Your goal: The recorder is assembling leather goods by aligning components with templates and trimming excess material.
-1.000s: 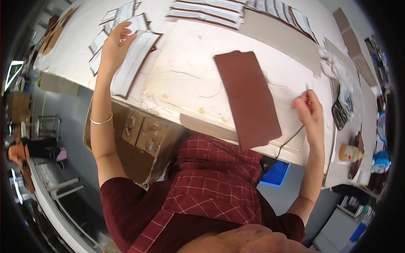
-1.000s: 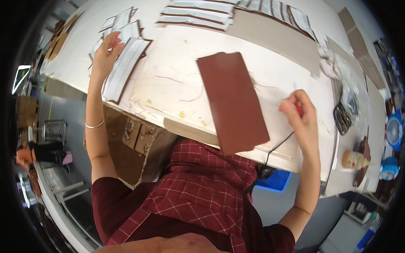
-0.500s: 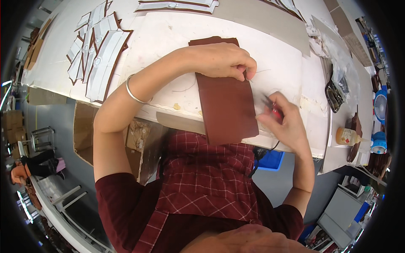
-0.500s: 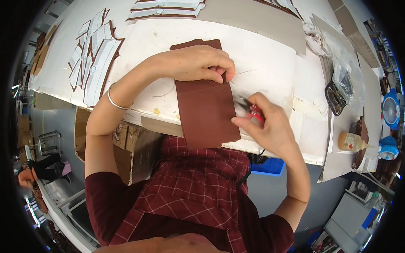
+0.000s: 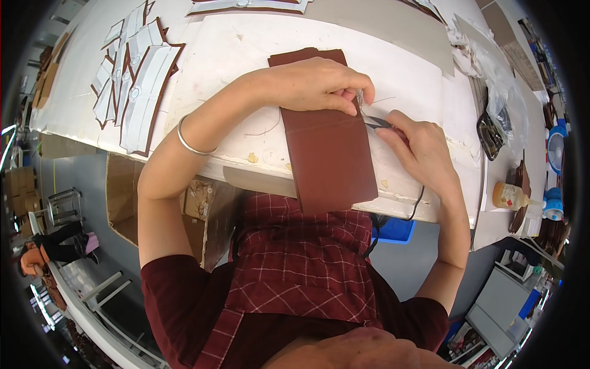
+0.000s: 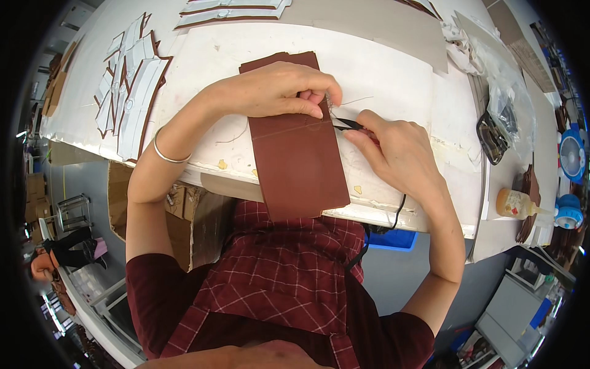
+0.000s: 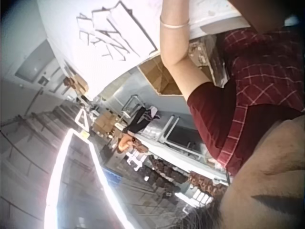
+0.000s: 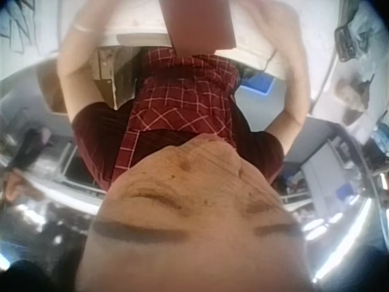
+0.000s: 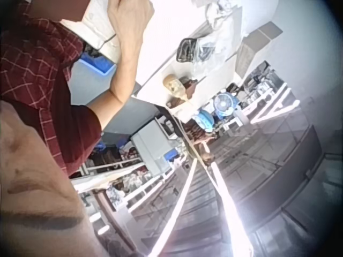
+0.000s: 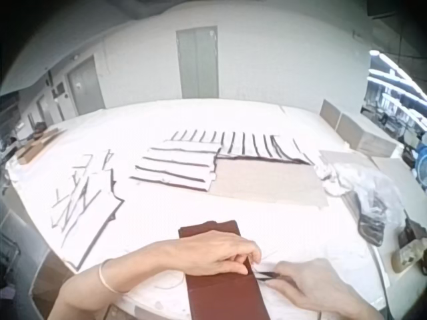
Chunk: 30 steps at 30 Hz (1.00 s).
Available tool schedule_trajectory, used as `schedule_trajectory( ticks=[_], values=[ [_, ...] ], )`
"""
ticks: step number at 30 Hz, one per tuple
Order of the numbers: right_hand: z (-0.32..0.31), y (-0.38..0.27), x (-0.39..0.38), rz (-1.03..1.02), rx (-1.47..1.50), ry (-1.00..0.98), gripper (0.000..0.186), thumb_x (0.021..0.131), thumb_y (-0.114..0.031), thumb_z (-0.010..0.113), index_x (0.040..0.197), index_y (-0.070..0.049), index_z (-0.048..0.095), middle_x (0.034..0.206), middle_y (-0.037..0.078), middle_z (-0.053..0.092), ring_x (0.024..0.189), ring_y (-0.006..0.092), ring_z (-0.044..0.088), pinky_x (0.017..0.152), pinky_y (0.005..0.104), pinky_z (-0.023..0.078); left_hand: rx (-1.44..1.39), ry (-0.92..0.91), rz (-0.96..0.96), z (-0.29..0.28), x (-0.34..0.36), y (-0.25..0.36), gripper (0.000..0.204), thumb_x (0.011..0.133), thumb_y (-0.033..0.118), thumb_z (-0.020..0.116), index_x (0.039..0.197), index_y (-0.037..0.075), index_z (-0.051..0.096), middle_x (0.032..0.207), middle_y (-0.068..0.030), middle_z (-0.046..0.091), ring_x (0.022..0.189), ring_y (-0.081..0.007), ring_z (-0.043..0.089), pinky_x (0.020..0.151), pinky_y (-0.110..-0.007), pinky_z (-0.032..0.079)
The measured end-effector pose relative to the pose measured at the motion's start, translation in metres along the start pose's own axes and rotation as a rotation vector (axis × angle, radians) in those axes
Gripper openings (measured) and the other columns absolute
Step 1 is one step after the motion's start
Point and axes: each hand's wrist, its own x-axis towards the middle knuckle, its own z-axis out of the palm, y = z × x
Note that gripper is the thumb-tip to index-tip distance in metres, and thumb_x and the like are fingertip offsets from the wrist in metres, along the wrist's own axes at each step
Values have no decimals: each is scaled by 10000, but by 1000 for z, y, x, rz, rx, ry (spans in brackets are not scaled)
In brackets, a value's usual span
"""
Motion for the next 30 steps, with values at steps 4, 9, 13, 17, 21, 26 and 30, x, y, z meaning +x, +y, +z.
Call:
schedule_trajectory(
  ticks=[4,9,13,17,21,26,30],
  values=[
    [3,-6,5,-44,-73,-22,289,970,-334,592,906,-60,654,603,156,596,573,365,595,556,430,452,23,36,76,8,0,-9,152,960,206,626,931,58,638,836,-57,637,801,-204,594,735,-363,472],
    [6,-7,10,-69,-86,-3,289,975,-338,583,902,-68,657,589,141,594,559,359,590,550,429,454,-52,66,48,10,-1,-10,203,960,282,626,929,81,634,872,-13,668,856,-176,603,758,-336,494],
    [8,-4,10,-70,-102,-6,299,978,-348,579,896,-70,655,582,130,594,547,348,589,538,422,451,-72,89,57,12,-2,-9,223,964,300,618,925,81,634,873,-16,673,872,-179,617,767,-342,497],
    [8,-4,11,-82,-104,-10,310,977,-358,580,884,-70,651,580,125,593,543,344,586,529,416,447,-58,92,59,11,-2,-8,215,966,291,614,928,81,637,879,-25,679,881,-191,630,788,-355,499],
    [9,-3,12,-93,-92,-3,315,973,-361,584,876,-68,648,583,122,593,540,344,582,525,412,445,-82,95,60,12,-1,-10,187,971,267,609,948,84,642,889,-38,679,876,-202,625,802,-354,496],
    [7,-1,3,-61,111,12,268,958,-317,619,882,-62,653,604,142,596,536,353,574,520,411,445,-293,133,45,6,-2,-13,190,988,257,601,973,72,639,881,-27,658,846,-137,602,785,-297,482],
    [7,-18,-30,121,109,18,288,904,-357,696,974,-78,679,613,129,624,555,324,625,531,388,486,-539,215,0,-15,-15,-2,375,1014,360,570,810,54,645,711,-11,617,629,-72,519,610,-226,444]
  ],
)
